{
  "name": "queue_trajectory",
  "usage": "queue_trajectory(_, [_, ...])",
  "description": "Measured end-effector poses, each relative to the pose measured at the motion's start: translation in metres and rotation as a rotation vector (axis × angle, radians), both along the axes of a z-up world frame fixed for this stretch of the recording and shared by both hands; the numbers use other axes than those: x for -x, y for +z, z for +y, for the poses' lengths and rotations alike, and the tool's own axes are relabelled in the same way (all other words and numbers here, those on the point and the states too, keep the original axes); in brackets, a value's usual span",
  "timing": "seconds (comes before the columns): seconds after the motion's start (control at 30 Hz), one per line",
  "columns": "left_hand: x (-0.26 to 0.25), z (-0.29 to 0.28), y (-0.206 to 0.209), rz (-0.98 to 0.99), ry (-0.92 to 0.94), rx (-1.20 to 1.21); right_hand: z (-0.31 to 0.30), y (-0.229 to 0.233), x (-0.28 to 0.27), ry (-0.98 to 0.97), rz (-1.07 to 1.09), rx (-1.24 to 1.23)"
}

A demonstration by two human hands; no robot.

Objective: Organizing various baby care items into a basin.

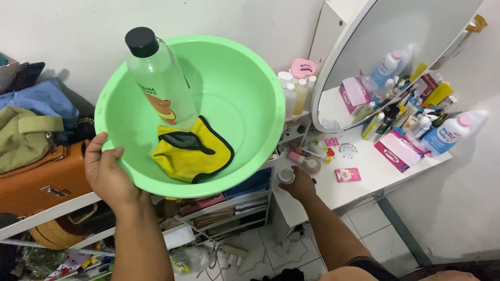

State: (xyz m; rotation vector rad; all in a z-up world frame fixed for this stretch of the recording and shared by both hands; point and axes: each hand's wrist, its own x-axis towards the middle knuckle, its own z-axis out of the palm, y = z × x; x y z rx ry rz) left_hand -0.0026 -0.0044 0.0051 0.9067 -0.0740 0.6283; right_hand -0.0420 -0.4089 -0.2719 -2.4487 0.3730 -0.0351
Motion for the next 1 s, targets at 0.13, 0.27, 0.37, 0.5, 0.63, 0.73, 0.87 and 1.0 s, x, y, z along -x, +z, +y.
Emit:
queue_trajectory(0.13, [0.000,-0.002,0.002,0.018,0.009,0.004,0.002,-0.005,-0.004,-0.018,-0.137,0.014])
queue_trajectory(0.27, [-0.004,0.003,-0.005,-0.029,-0.011,0.000,-0.002,0.038,-0.005,-0.108,-0.057,-0.030])
queue_trajectory(0.37, [-0.005,-0.001,-0.004,0.005,-0.002,0.010,-0.026,0.098,-0.010,-0.350,-0.171,-0.178])
queue_trajectory(0.5, [-0.001,-0.007,0.004,0.029,-0.025,0.013,-0.057,0.215,-0.008,-0.330,-0.810,0.041])
queue_trajectory(0.63, [-0.003,-0.008,0.004,0.038,-0.039,0.053,-0.078,0.315,-0.033,0.093,-1.114,-0.092])
queue_trajectory(0.73, [-0.003,-0.007,0.003,0.053,-0.023,0.026,-0.027,0.391,-0.044,0.299,-0.896,-0.273])
queue_trajectory(0.87, [-0.002,-0.008,0.006,0.030,-0.057,0.066,0.033,0.405,-0.081,0.443,-0.762,-0.135])
queue_trajectory(1.0, [0.001,-0.009,0.010,0.030,-0.069,0.062,0.084,0.399,-0.095,0.580,-0.580,0.032])
